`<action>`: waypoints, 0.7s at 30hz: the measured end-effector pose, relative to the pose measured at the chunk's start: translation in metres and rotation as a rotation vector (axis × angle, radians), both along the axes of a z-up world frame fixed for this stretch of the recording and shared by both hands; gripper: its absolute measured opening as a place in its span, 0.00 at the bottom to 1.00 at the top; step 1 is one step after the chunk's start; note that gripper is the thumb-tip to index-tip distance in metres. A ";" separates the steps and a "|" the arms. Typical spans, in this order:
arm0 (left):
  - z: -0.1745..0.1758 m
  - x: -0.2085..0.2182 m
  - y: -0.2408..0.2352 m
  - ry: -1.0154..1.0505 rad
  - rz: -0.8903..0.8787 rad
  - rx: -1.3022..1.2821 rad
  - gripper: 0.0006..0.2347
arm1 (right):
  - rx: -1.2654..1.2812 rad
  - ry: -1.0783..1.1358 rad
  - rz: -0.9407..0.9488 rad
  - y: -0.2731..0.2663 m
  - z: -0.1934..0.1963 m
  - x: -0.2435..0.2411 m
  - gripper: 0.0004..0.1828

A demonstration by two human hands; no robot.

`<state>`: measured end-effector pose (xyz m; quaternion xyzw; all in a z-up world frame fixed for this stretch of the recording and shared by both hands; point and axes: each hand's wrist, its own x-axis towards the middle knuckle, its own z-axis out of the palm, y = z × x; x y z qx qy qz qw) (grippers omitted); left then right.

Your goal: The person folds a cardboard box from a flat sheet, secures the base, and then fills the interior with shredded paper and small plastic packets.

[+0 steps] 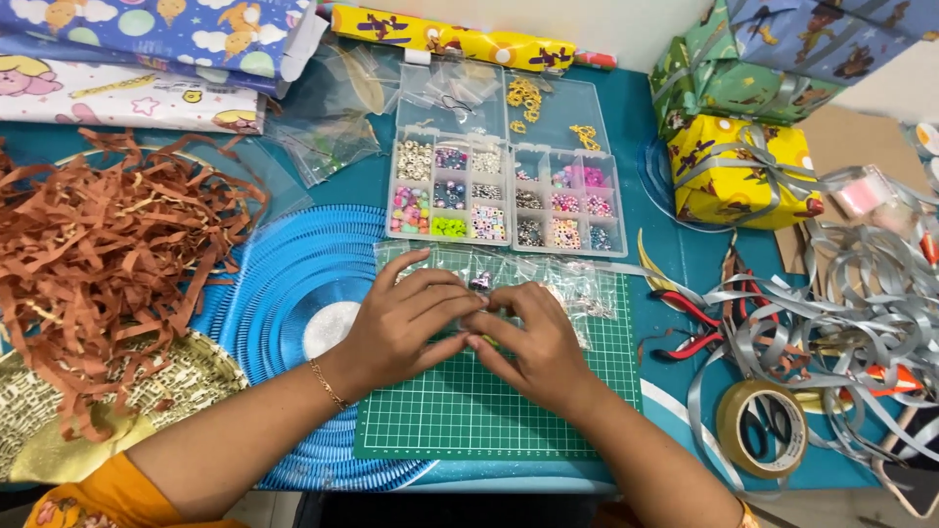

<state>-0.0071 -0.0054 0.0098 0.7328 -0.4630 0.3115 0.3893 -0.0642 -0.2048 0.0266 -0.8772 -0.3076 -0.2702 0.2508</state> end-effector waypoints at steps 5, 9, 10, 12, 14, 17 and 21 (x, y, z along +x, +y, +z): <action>0.002 -0.001 -0.001 0.042 -0.012 0.026 0.11 | 0.010 0.016 -0.019 -0.004 -0.001 0.001 0.05; 0.003 -0.001 0.002 0.069 0.008 0.032 0.17 | 0.023 -0.049 -0.015 -0.002 -0.005 -0.002 0.04; 0.003 -0.001 0.002 0.070 0.003 0.033 0.17 | 0.024 -0.048 -0.020 -0.001 -0.007 -0.004 0.04; 0.004 -0.001 0.002 0.074 0.022 0.026 0.19 | 0.063 -0.130 -0.055 0.003 -0.008 -0.006 0.05; 0.005 -0.001 0.003 0.094 0.013 0.014 0.19 | 0.057 -0.145 -0.074 0.002 -0.005 -0.008 0.06; 0.004 -0.002 0.003 0.113 -0.007 -0.006 0.17 | 0.030 -0.169 -0.092 0.001 -0.005 -0.007 0.07; 0.005 -0.003 0.000 0.065 -0.002 0.021 0.14 | 0.011 -0.176 -0.095 0.000 -0.011 -0.005 0.07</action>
